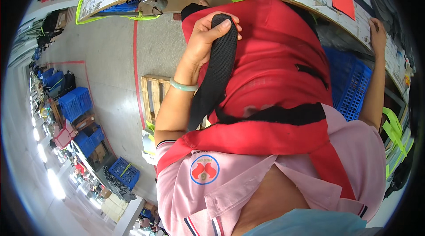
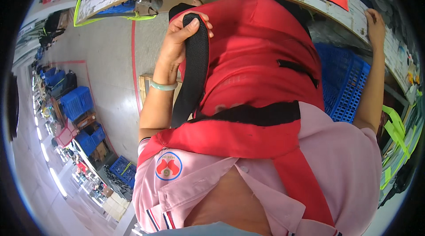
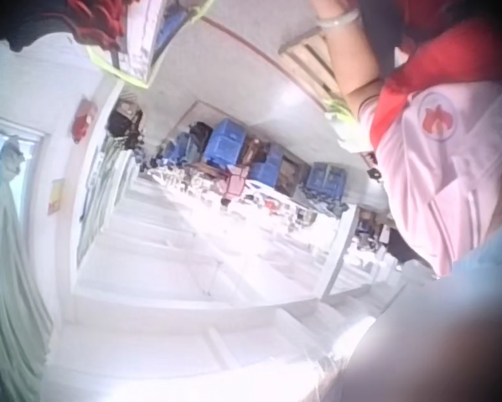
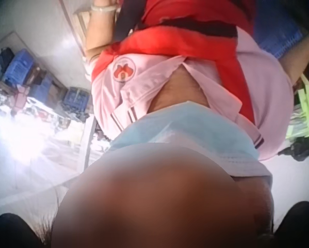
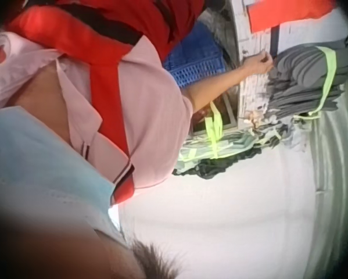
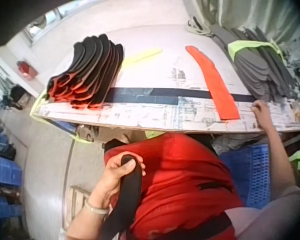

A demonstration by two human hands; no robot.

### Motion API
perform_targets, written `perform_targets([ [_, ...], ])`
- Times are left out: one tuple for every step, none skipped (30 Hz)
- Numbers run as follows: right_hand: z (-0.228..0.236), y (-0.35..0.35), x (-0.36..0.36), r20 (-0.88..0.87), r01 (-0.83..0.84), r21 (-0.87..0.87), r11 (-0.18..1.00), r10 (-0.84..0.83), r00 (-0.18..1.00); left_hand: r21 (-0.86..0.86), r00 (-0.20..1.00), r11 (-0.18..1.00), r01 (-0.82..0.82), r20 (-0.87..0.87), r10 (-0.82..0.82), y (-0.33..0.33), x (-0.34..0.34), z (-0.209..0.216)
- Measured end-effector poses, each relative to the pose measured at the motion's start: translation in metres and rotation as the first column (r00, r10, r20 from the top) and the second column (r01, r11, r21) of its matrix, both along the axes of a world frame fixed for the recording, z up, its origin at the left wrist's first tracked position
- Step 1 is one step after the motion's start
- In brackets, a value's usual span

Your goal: Inspecting and processing curved fabric components at a factory workbench using a needle.

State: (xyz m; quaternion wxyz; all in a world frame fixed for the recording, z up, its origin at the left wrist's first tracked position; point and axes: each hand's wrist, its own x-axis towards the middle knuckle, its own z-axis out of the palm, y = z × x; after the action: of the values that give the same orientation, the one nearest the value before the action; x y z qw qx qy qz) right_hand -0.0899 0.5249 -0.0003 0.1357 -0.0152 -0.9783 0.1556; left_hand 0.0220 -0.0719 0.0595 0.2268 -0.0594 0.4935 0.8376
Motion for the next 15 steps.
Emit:
perform_targets([
  [0.000,0.008,0.000,0.014,0.015,0.071,0.997,-0.016,1.000,0.001,1.000,1.000,-0.002,-0.001,0.002,-0.001,0.001,-0.001],
  [-0.001,0.015,-0.003,0.040,0.008,0.102,0.995,-0.012,0.999,-0.061,1.000,0.998,-0.006,-0.025,0.004,-0.001,0.002,-0.002],
  [-0.001,0.018,-0.005,0.039,0.006,0.104,0.995,-0.010,0.999,-0.121,0.999,0.993,-0.011,-0.049,0.005,0.000,0.002,-0.002],
  [-0.001,0.022,-0.005,0.038,-0.001,0.159,0.987,-0.005,0.999,-0.118,0.999,0.993,-0.011,-0.052,0.005,0.001,0.003,-0.002],
  [0.000,0.025,-0.005,0.038,-0.007,0.216,0.976,-0.001,0.999,-0.145,0.997,0.989,-0.024,-0.080,0.013,0.004,0.004,0.000],
  [0.000,0.014,-0.006,0.036,-0.023,0.212,0.977,0.016,0.999,-0.181,0.993,0.982,-0.056,-0.109,0.036,0.003,0.006,0.003],
  [0.004,-0.005,-0.002,-0.079,0.075,0.086,0.993,-0.068,0.994,-0.186,0.992,0.980,-0.077,-0.110,0.057,0.001,0.008,0.006],
  [0.012,-0.028,0.004,-0.176,0.167,-0.048,0.985,-0.173,0.969,-0.200,0.990,0.977,-0.074,-0.133,0.048,0.001,0.008,0.007],
  [0.022,-0.049,0.011,-0.175,0.168,-0.042,0.985,-0.173,0.969,-0.210,0.988,0.976,-0.059,-0.155,0.027,0.003,0.009,0.007],
  [0.030,-0.077,0.016,-0.071,0.127,-0.321,0.938,-0.158,0.985,-0.210,0.988,0.976,-0.057,-0.154,0.025,0.003,0.011,0.008],
  [0.041,-0.108,0.024,0.023,0.114,-0.573,0.812,-0.123,0.992,-0.191,0.988,0.979,-0.067,-0.151,0.038,0.004,0.011,0.007],
  [0.047,-0.146,0.034,0.101,0.033,-0.410,0.912,0.009,0.995,-0.172,0.988,0.982,-0.073,-0.149,0.047,0.006,0.009,0.006],
  [0.041,-0.195,0.042,0.206,-0.085,-0.260,0.962,0.141,0.968,-0.187,0.988,0.980,-0.072,-0.145,0.045,0.005,0.010,0.005],
  [0.041,-0.248,0.053,0.095,-0.305,-0.580,0.756,0.434,0.896,-0.141,0.985,0.988,-0.058,-0.168,0.034,0.003,0.010,0.003],
  [0.060,-0.298,0.070,0.155,-0.374,-0.618,0.692,0.574,0.804,-0.098,0.982,0.994,-0.054,-0.187,0.035,-0.001,0.013,0.001],
])
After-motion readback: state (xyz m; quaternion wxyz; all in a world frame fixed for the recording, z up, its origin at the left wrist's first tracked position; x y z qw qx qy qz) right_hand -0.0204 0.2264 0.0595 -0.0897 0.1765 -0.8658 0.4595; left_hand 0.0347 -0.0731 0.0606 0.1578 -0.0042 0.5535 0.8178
